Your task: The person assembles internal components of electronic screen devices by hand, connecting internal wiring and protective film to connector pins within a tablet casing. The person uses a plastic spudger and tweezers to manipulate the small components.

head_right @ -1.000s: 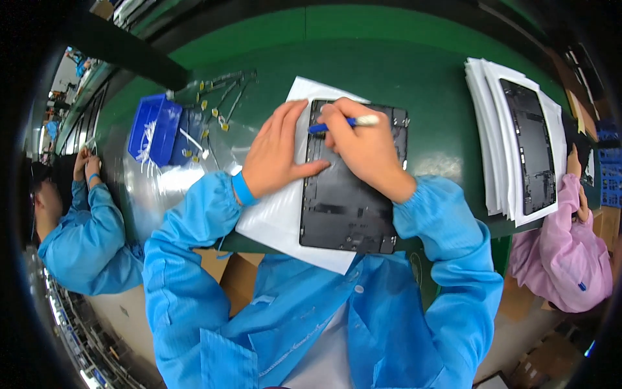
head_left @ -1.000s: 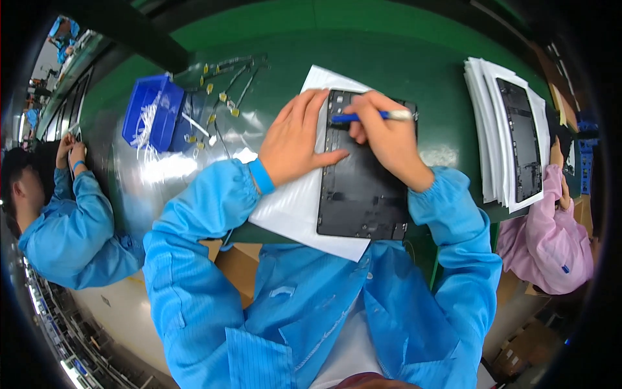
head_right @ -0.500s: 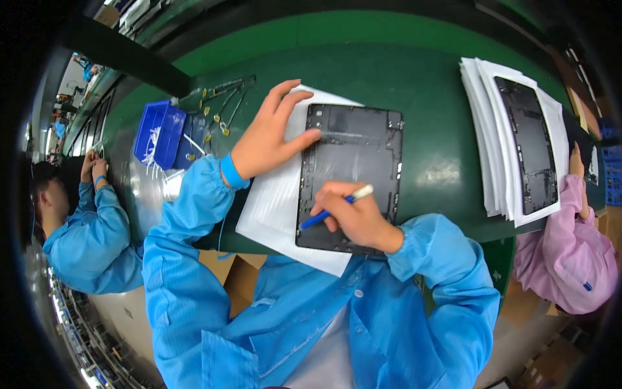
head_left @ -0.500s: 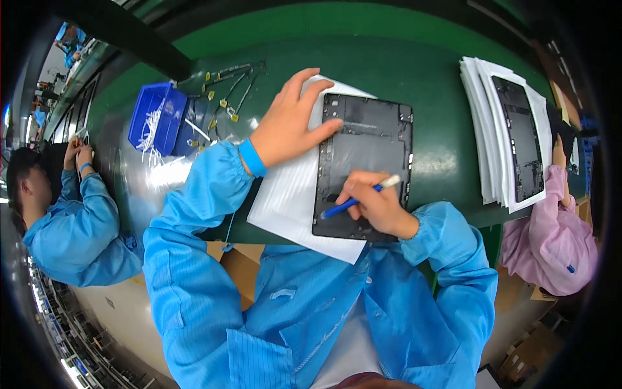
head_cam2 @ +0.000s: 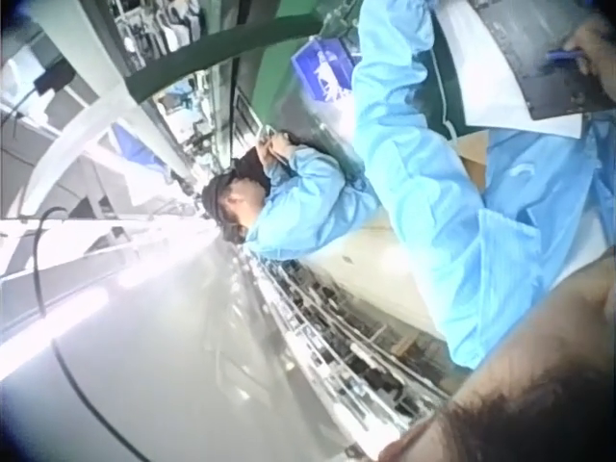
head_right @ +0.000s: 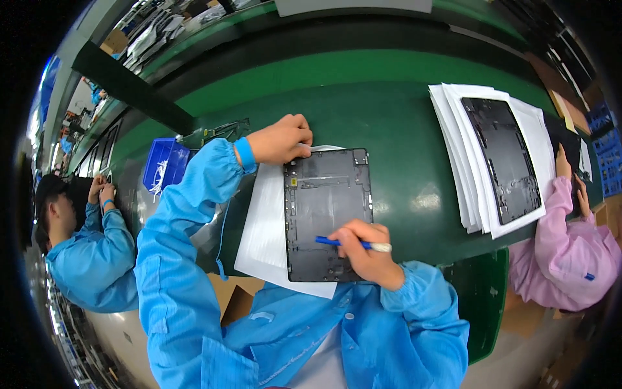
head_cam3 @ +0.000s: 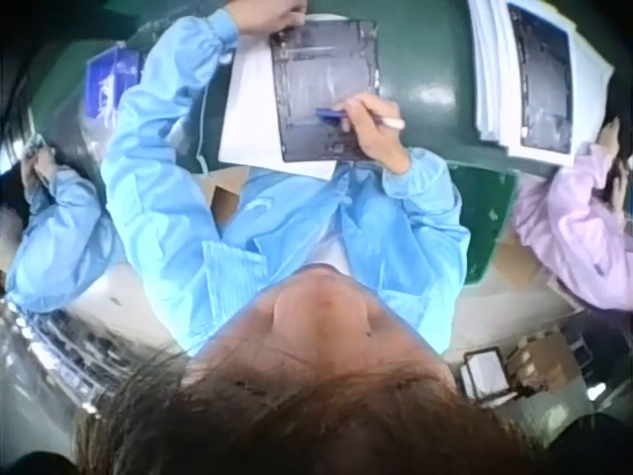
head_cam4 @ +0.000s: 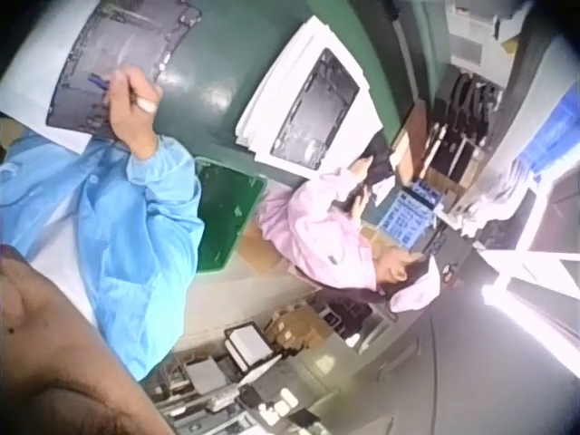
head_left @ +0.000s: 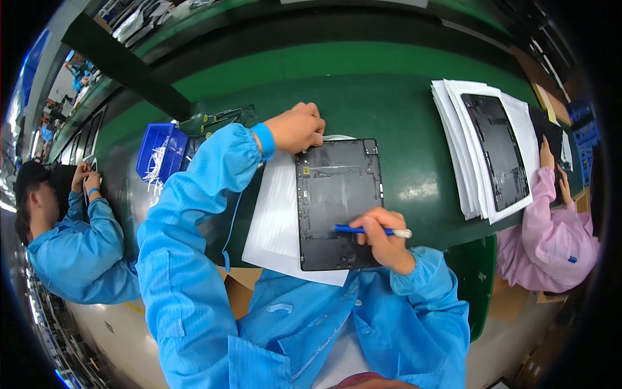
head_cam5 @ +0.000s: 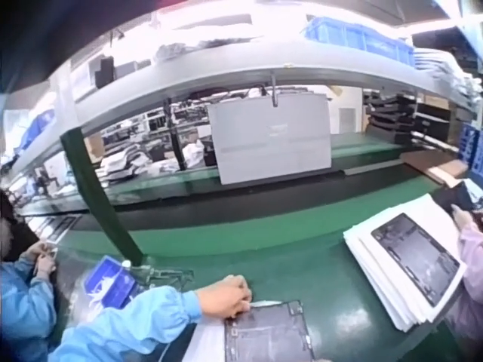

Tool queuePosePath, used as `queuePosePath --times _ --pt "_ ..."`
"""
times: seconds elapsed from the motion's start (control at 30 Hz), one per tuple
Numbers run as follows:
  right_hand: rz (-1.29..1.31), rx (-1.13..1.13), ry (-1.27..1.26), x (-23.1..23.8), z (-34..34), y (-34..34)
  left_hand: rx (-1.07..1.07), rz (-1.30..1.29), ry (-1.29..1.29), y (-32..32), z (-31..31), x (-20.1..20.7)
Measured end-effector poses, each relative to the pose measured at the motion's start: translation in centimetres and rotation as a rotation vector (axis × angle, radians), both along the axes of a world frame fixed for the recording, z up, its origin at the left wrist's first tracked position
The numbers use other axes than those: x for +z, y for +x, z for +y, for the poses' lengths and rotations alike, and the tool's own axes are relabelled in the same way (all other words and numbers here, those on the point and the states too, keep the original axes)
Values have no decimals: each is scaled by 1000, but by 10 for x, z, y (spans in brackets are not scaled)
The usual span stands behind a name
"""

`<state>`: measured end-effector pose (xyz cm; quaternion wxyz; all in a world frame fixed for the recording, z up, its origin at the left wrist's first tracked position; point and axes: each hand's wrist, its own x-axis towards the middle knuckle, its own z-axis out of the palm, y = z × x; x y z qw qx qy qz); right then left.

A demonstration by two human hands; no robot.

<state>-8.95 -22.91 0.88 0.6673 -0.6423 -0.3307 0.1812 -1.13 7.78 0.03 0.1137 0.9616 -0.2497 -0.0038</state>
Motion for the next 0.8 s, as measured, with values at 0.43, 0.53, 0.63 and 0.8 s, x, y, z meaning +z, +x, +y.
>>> queuePosePath --times 0.43,0.53,0.63,0.8 --pt "290 -593 49 -20 -65 34 545 -117 -797 40 155 81" --pt "84 -479 -59 -13 -54 36 792 -242 -935 52 259 28" --pt "-31 -457 -73 -4 -49 33 1213 -240 -714 30 352 2" --pt "-816 -814 -94 -18 -78 32 1402 -604 146 98 246 -11"
